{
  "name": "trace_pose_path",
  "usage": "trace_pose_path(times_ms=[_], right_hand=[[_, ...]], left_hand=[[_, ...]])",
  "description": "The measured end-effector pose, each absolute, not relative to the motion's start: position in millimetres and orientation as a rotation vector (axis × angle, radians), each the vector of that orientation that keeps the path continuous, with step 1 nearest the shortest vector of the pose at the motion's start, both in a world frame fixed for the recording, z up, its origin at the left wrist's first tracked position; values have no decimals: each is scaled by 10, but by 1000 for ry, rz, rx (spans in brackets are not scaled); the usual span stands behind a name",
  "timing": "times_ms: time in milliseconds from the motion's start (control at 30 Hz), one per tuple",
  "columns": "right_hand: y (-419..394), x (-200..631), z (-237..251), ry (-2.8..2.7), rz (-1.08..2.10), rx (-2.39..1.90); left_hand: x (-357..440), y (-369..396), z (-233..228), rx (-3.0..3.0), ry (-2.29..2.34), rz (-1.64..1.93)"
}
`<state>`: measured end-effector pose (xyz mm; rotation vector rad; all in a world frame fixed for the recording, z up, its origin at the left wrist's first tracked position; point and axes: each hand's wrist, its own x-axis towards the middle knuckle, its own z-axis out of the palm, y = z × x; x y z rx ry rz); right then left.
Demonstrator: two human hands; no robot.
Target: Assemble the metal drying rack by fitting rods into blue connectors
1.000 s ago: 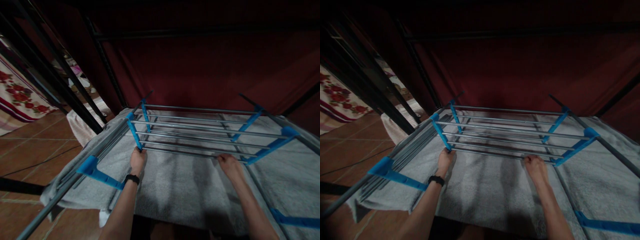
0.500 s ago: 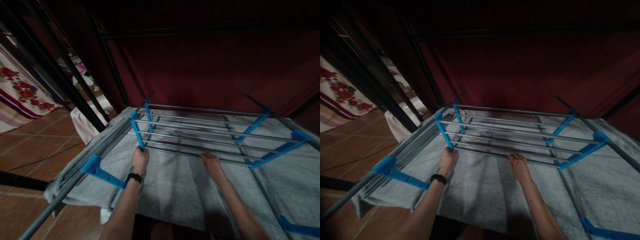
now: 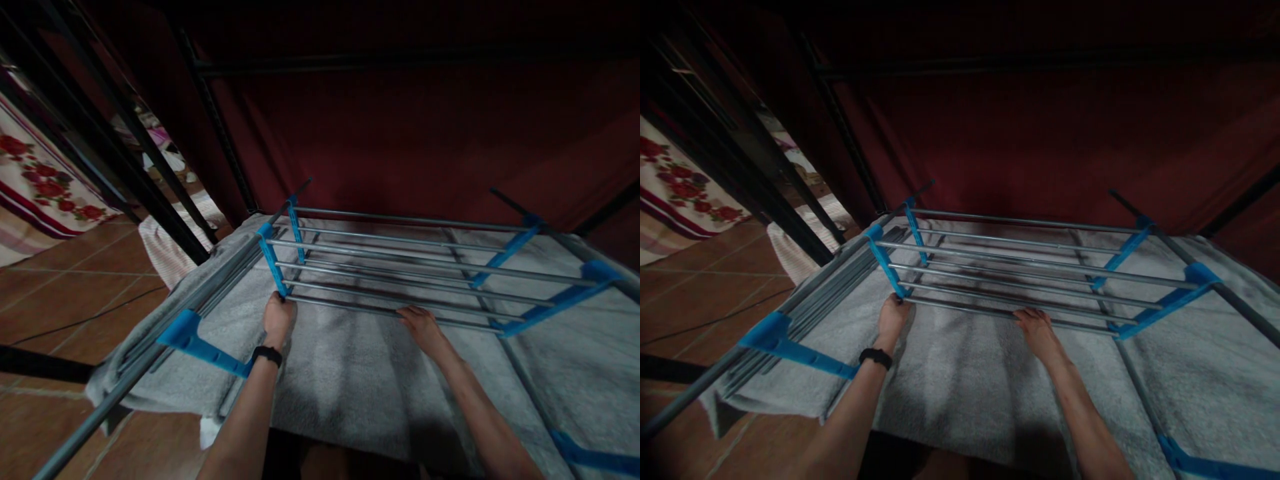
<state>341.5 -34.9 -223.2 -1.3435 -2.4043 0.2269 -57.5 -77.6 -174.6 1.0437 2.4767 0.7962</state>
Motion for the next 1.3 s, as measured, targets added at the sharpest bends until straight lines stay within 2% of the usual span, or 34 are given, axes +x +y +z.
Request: trace_pose_path(times_ms=[1300], right_hand=[[-353,3389,-2137,-2481,219,-1401]], left_hand=[[-463,-834,-1674,1111,2567,675]])
